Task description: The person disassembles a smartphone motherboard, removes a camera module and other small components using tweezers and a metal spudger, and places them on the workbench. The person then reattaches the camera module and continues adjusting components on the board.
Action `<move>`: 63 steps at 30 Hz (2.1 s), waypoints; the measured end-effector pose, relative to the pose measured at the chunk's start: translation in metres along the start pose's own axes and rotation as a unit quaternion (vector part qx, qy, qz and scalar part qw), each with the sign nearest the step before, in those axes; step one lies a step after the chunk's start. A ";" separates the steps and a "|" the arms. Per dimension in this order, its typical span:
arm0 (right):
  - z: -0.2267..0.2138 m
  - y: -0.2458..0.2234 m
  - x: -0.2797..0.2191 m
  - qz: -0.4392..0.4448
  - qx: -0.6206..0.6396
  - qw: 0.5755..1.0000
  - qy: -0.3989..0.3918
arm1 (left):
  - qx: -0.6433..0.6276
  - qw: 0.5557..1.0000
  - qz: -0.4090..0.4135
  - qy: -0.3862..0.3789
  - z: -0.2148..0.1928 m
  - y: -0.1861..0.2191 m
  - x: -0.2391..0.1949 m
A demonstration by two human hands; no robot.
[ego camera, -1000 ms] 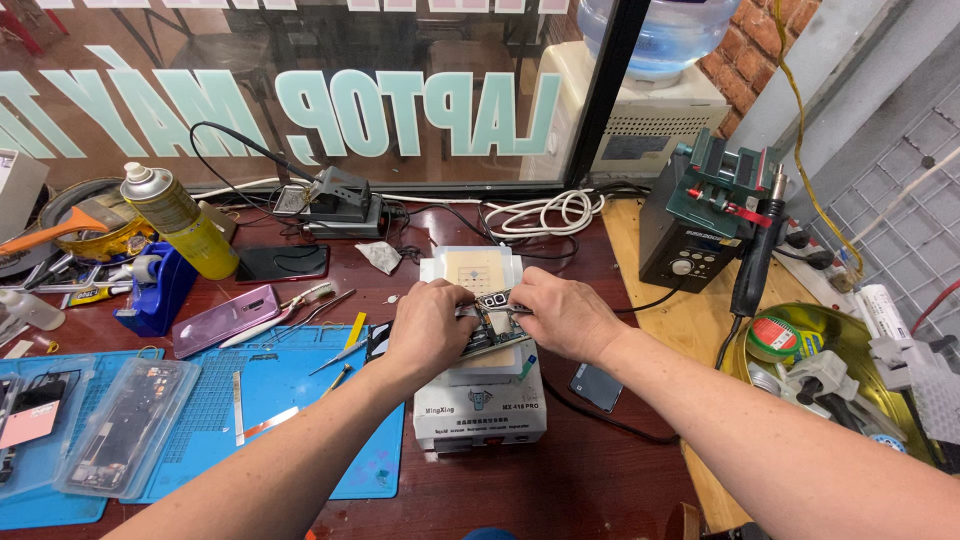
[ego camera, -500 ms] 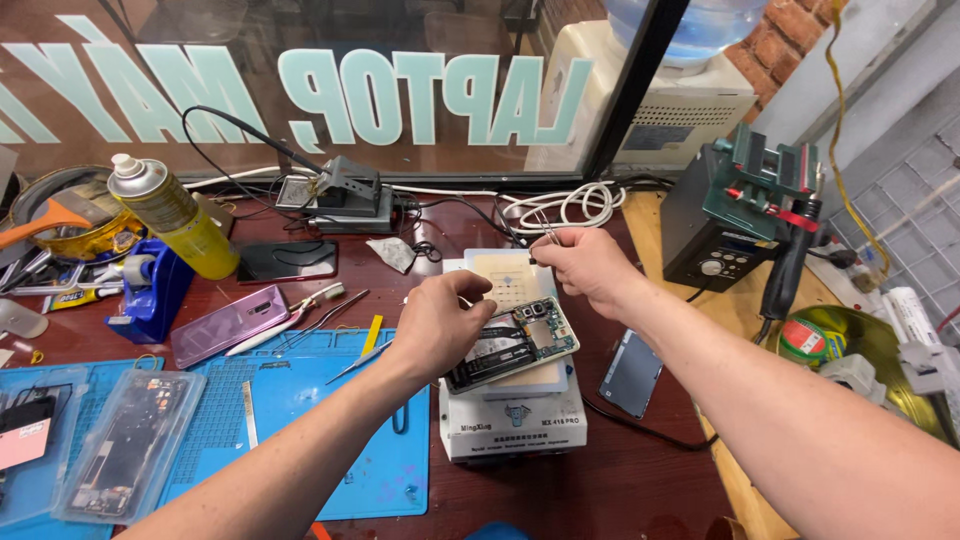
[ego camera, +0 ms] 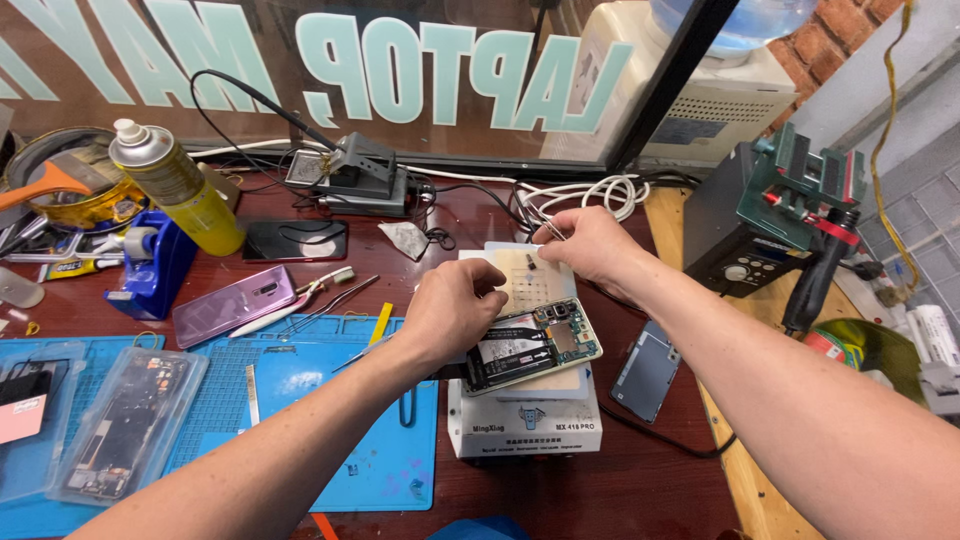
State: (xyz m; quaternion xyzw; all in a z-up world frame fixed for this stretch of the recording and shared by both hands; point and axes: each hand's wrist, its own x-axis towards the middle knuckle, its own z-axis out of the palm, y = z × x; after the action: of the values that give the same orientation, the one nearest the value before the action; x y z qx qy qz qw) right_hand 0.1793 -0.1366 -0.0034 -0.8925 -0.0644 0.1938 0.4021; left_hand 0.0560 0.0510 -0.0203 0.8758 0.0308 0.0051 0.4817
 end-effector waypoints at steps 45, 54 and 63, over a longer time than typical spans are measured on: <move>-0.006 0.012 -0.099 0.133 0.158 0.978 -0.012 | 0.234 0.965 0.084 -0.088 0.019 0.047 -0.033; -0.001 0.013 -0.100 0.126 0.171 0.977 -0.022 | 0.166 0.977 0.132 -0.038 0.019 0.039 -0.046; -0.007 0.025 -0.090 0.186 0.264 0.946 -0.025 | 0.158 0.980 0.118 -0.039 0.020 0.041 -0.045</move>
State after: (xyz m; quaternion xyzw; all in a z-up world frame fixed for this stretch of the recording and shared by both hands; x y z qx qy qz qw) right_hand 0.0987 -0.1827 0.0091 -0.7451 0.1458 0.2977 0.5788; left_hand 0.0134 0.0101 0.0044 0.9378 -0.0915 0.0227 0.3342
